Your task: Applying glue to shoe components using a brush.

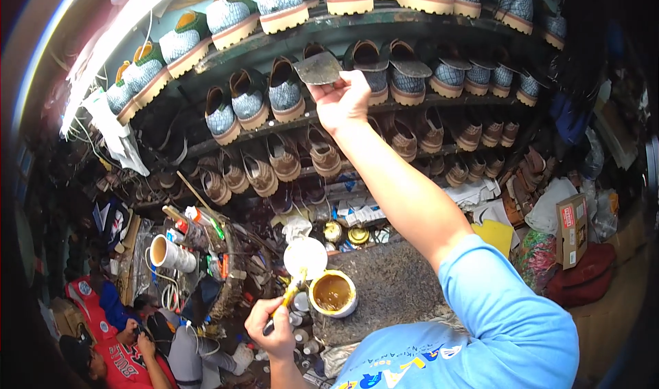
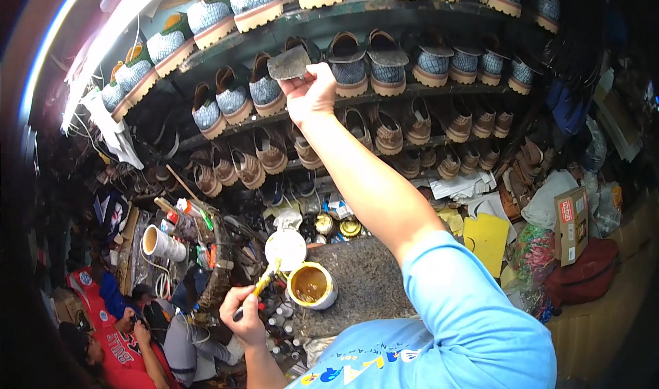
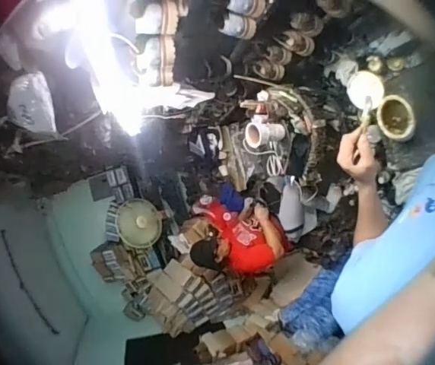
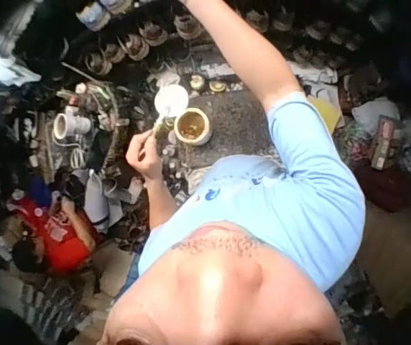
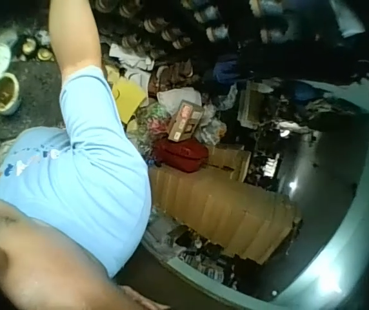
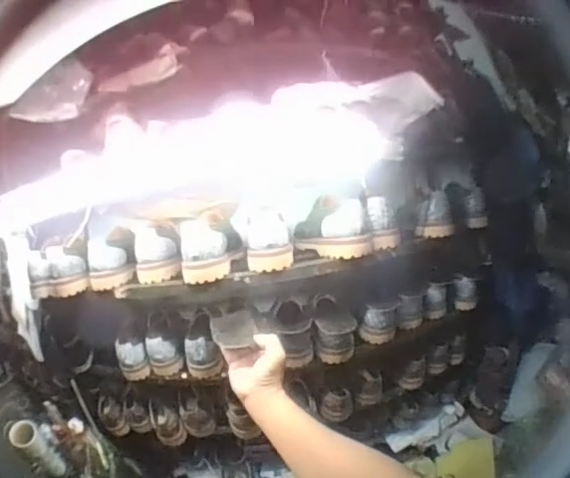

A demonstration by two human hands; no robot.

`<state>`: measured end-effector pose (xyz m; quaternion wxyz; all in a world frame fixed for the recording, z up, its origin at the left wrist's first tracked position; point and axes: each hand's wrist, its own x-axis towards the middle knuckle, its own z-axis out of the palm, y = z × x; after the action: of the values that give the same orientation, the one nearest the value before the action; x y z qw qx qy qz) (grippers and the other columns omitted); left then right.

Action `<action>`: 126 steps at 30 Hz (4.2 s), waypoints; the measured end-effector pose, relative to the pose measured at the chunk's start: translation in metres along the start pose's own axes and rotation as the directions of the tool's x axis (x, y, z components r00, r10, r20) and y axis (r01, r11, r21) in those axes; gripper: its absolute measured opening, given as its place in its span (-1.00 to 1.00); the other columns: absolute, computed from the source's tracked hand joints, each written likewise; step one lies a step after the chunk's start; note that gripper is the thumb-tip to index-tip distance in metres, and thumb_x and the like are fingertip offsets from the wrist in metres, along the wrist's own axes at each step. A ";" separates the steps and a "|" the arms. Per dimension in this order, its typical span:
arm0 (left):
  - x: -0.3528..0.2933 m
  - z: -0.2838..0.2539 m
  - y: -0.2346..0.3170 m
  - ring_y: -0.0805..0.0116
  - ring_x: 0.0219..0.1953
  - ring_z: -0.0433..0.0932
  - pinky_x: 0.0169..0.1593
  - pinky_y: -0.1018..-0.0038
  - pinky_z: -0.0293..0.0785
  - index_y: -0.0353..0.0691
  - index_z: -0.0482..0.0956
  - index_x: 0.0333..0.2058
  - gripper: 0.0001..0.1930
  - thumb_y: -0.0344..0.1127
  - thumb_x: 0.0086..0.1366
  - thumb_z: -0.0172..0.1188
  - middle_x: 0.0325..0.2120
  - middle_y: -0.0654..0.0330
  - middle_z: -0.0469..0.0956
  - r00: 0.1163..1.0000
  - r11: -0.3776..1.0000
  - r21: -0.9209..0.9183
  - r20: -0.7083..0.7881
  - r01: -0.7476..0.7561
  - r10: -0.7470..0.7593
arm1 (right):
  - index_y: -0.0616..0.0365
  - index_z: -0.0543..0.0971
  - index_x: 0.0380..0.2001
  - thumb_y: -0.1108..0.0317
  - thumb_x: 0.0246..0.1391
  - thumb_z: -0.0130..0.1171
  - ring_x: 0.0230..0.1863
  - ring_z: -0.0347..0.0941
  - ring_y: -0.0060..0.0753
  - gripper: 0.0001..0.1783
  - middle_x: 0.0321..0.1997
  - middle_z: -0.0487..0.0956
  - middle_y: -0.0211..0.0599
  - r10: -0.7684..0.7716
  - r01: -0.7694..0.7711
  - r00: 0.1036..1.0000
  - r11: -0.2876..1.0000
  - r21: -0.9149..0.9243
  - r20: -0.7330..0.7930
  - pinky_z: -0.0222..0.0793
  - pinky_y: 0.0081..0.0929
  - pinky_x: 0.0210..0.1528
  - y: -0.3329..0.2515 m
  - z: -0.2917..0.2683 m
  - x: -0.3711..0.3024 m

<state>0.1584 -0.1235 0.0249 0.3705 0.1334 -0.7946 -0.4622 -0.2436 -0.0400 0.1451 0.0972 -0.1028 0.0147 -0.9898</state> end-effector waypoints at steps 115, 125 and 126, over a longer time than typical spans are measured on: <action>0.056 -0.014 0.004 0.62 -0.81 0.24 -0.75 0.62 0.10 -0.19 0.48 -0.44 -0.75 -0.23 0.44 0.11 -0.79 0.34 0.35 0.627 0.501 -0.383 0.387 0.776 -0.676 | 0.31 0.65 -0.11 0.46 0.20 0.20 -0.29 0.62 0.02 -0.77 -0.30 0.65 -0.04 0.020 0.002 1.000 -0.583 -0.813 -0.012 0.54 -0.18 -0.23 -0.202 -0.183 -0.370; 0.103 -0.034 0.052 0.35 -0.59 0.54 -0.60 0.63 0.43 -0.43 0.55 -0.14 -0.52 -0.08 0.57 -0.19 -0.36 -0.09 0.64 0.758 0.254 -0.715 0.627 0.651 -0.179 | 0.19 0.67 -0.21 0.36 -0.01 0.40 -0.22 0.47 -0.14 -0.73 -0.27 0.54 -0.29 0.148 0.248 0.968 -0.683 -0.687 0.202 0.48 -0.26 -0.21 -0.216 -0.156 -0.404; 0.110 -0.029 0.061 0.35 -0.54 0.55 -0.57 0.63 0.46 -0.46 0.54 -0.09 -0.52 -0.08 0.57 -0.17 -0.34 -0.13 0.63 0.765 0.253 -0.724 0.630 0.641 -0.134 | 0.18 0.68 -0.24 0.34 -0.05 0.43 -0.22 0.45 -0.19 -0.73 -0.26 0.54 -0.33 0.194 0.274 0.962 -0.649 -0.710 0.194 0.47 -0.29 -0.21 -0.219 -0.157 -0.411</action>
<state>0.1112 -0.1699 0.1352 0.0549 -0.0071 -0.3961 -0.9165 0.0771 0.2568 -0.0806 -0.1023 -0.2578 0.8855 -0.3728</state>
